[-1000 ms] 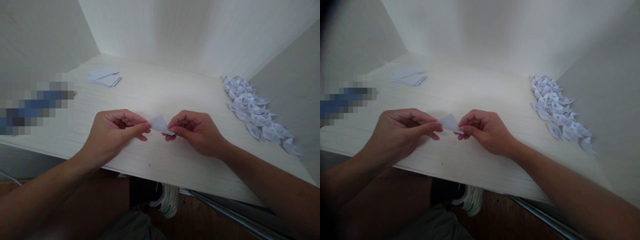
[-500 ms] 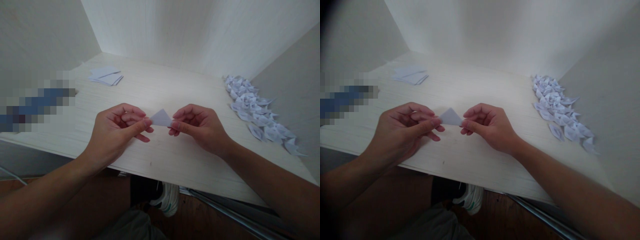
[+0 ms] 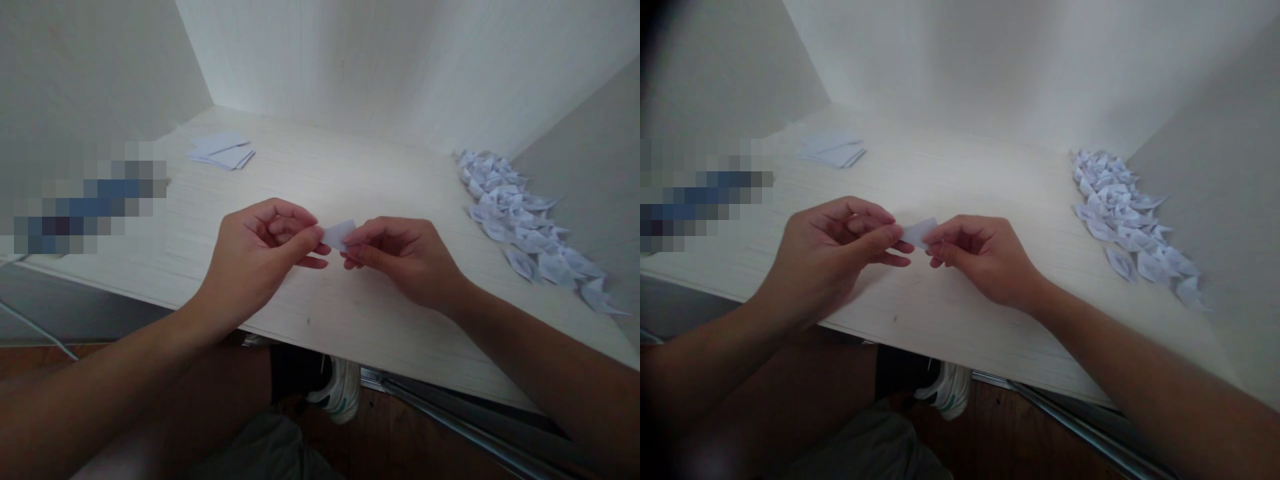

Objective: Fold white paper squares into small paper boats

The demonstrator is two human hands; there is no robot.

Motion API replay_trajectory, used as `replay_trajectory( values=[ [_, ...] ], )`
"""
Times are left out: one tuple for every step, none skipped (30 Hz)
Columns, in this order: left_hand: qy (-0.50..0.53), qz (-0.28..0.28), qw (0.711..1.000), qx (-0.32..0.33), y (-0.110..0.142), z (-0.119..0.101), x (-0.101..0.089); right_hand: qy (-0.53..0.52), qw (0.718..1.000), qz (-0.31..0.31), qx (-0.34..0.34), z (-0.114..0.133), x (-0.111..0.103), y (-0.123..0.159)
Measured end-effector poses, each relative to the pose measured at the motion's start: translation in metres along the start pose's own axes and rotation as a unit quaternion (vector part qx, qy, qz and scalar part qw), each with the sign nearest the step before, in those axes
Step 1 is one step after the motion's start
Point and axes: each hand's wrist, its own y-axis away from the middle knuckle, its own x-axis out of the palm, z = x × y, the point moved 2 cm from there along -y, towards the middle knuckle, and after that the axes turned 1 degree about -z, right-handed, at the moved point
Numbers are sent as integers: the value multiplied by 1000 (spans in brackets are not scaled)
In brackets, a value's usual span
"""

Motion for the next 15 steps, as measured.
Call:
replay_trajectory(
  values=[
    [11,-4,1000,-6,0,1,1,-27,999,13,17,0,0,-1],
    [20,-9,1000,-12,0,1,1,-49,998,24,31,0,0,-1],
    [26,-15,999,-17,-1,3,1,-65,996,35,42,0,0,-1],
    [30,-23,999,-20,-1,4,1,-76,995,44,53,0,0,-1],
    [33,-29,999,-19,-1,5,1,-84,993,53,61,0,1,-1],
    [37,-34,999,-15,-1,6,2,-90,992,58,69,0,2,-1],
    [42,-36,998,-11,-1,7,3,-97,990,61,76,-1,2,0],
    [48,-32,998,-8,-1,8,4,-107,989,59,84,-2,2,0],
    [56,-23,998,-5,-1,9,6,-123,987,53,92,-3,2,-1],
    [65,-11,998,-3,-1,9,8,-146,983,44,103,-4,1,-1],
    [75,0,997,0,0,10,10,-176,977,36,115,-5,0,-1],
    [85,10,996,4,0,10,12,-210,969,30,128,-6,-1,-2],
    [94,16,995,7,0,10,13,-242,960,27,140,-6,-2,-3],
    [100,18,995,10,0,10,14,-268,951,25,152,-6,-2,-3],
    [103,18,994,11,0,10,15,-288,943,24,164,-6,-2,-4]
  ],
)
